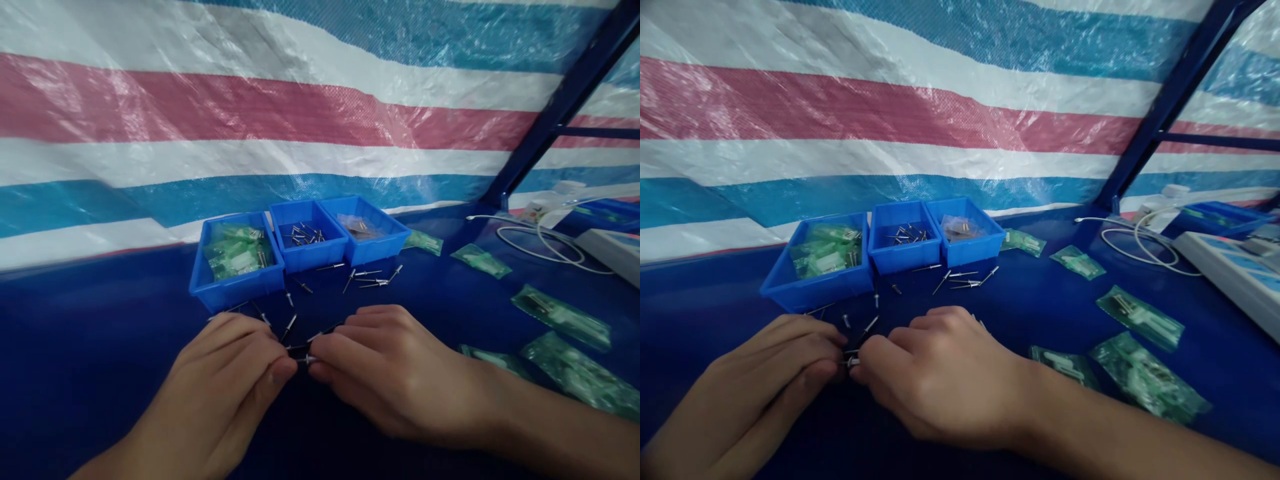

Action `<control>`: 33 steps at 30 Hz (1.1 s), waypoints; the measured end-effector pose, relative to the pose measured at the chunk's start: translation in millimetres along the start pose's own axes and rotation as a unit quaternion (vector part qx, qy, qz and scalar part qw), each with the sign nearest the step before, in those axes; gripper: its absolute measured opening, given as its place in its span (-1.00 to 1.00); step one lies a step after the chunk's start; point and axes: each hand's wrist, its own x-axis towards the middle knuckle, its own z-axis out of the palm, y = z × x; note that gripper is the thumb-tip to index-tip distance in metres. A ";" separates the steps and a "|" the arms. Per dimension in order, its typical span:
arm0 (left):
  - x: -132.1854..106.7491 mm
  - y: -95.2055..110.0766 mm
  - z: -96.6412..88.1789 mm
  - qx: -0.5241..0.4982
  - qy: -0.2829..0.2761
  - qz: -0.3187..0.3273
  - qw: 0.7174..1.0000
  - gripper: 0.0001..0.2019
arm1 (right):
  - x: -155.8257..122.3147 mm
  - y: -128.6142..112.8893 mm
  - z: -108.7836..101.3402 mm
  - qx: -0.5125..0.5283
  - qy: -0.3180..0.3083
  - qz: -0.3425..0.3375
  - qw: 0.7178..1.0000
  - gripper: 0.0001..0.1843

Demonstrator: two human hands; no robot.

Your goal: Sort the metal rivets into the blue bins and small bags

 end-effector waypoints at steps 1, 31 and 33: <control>-0.6 -0.4 -0.3 -0.004 -0.005 0.000 1.000 -0.75 | 0.2 0.2 0.2 0.001 0.002 -0.003 1.000 -0.68; 0.2 0.6 0.5 -0.006 -0.016 -0.029 0.999 -0.79 | 1.4 6.9 1.0 0.019 -0.007 0.012 1.000 -0.64; -1.9 0.5 0.6 -0.003 -0.011 -0.064 0.998 -0.86 | 1.4 7.6 0.3 0.031 0.001 0.029 0.999 -0.64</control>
